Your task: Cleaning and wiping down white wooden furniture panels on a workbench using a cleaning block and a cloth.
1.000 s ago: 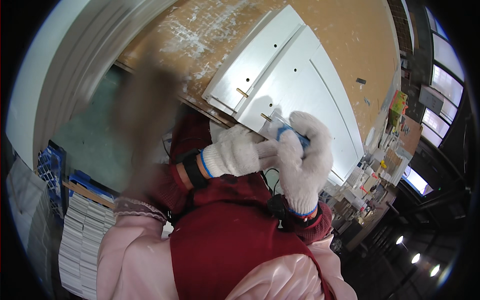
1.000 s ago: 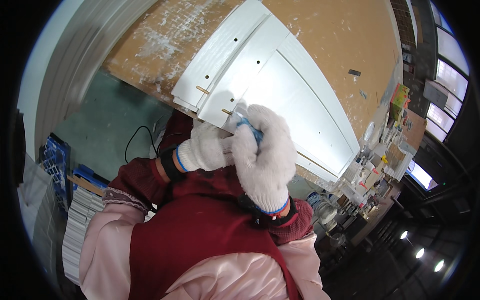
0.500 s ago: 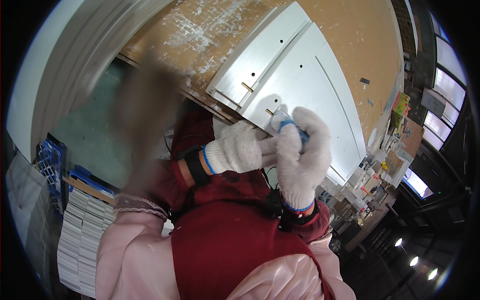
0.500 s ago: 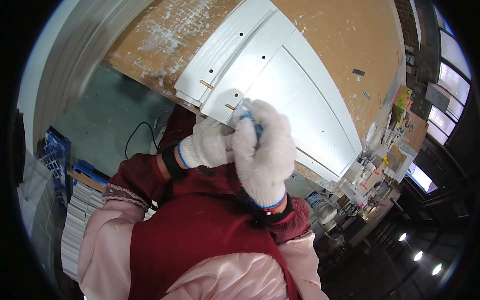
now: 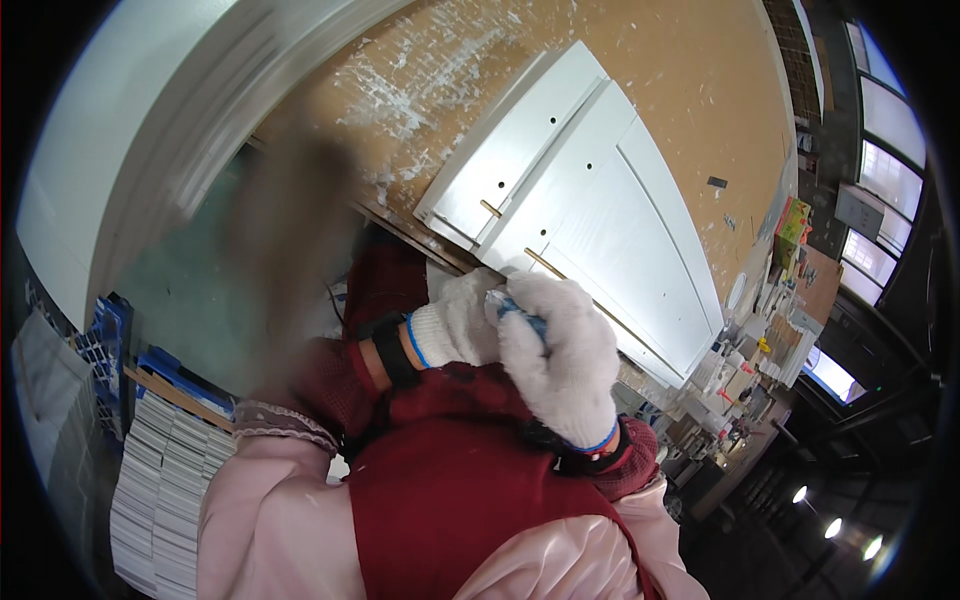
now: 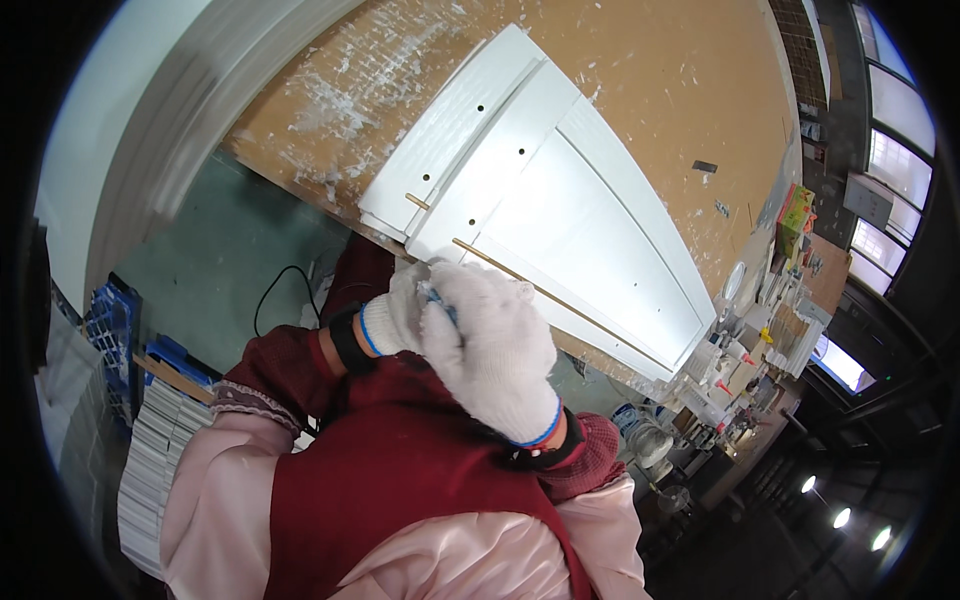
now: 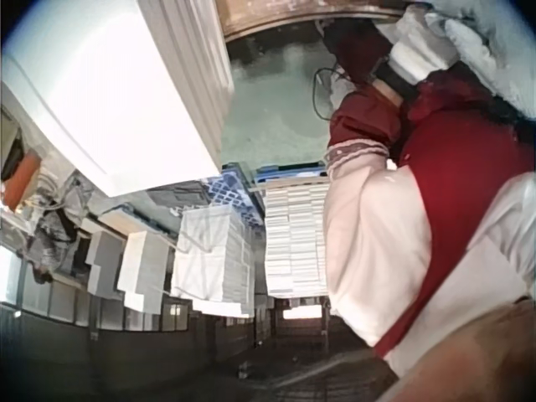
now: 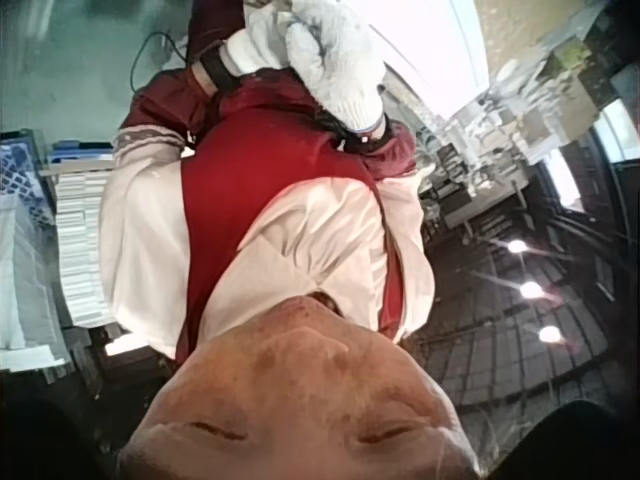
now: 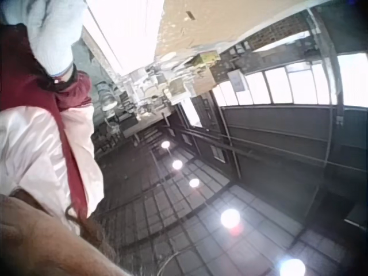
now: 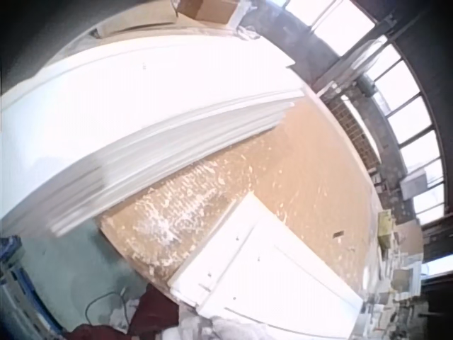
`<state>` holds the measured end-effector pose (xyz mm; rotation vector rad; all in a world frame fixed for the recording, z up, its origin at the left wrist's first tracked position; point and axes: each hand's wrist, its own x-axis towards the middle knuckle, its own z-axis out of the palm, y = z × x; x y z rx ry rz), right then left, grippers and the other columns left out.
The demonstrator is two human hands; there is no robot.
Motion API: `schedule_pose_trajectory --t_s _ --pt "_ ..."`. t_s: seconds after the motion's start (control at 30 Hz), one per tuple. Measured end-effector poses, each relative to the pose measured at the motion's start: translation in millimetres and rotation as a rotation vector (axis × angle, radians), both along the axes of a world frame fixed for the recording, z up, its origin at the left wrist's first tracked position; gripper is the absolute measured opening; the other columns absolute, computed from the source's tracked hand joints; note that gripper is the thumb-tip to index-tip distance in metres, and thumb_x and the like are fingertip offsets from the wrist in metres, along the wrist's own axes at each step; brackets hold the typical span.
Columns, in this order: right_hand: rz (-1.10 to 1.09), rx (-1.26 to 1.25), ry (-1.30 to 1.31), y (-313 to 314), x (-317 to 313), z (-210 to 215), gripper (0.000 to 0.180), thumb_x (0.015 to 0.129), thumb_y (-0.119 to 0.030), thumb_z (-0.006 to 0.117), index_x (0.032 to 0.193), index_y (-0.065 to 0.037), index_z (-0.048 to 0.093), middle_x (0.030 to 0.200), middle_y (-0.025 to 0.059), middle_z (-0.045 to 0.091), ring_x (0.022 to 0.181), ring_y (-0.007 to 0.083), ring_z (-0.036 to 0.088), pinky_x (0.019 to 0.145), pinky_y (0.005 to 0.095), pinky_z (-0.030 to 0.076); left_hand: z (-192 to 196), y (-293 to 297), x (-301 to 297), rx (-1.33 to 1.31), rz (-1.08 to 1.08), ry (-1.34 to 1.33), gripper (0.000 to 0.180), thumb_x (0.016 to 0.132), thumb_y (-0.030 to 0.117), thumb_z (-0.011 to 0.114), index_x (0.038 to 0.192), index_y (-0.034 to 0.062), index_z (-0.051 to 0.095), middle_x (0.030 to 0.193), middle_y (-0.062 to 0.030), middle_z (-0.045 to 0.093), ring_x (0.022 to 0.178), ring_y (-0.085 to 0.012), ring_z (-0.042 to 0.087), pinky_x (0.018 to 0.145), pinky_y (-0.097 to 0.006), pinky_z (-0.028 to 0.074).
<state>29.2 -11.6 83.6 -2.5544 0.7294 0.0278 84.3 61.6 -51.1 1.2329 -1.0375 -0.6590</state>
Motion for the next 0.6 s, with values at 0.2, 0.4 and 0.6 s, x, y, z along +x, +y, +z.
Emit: schedule_pose_trajectory --t_s 0.2,0.4,0.6 --pt "-0.048 0.158 -0.12 -12.1 16.7 7.2 0.025 0.086 -0.005 0.064 0.109 0.002 0.057 0.095 0.0099 0.064 0.085 0.0167 0.06 0.074 0.0295 0.049 3.4 -7.5 0.3 0.01 -0.021 -0.16 0.028 0.082 0.03 0.065 0.105 0.0146 0.062 0.095 -0.0085 0.066 0.082 -0.0291 0.067 0.069 -0.04 0.056" --pt "0.069 -0.052 -0.092 -5.1 18.5 -5.8 0.028 0.08 -0.004 0.066 0.107 -0.005 0.06 0.087 0.0137 0.061 0.074 0.0302 0.06 0.065 0.036 0.049 -4.1 -8.9 -2.9 -0.116 0.038 0.038 0.029 0.083 0.026 0.063 0.107 0.0103 0.06 0.094 -0.0086 0.066 0.089 -0.0295 0.065 0.074 -0.04 0.054" --pt "0.001 0.086 -0.06 -14.9 -0.3 10.5 0.032 0.079 -0.011 0.067 0.11 -0.005 0.063 0.089 0.0147 0.064 0.08 0.0333 0.061 0.07 0.0398 0.05 -7.9 -1.1 -11.7 -0.087 0.335 -0.519 0.039 0.078 0.032 0.067 0.108 0.0077 0.06 0.091 -0.0151 0.064 0.087 -0.0348 0.063 0.077 -0.041 0.053"
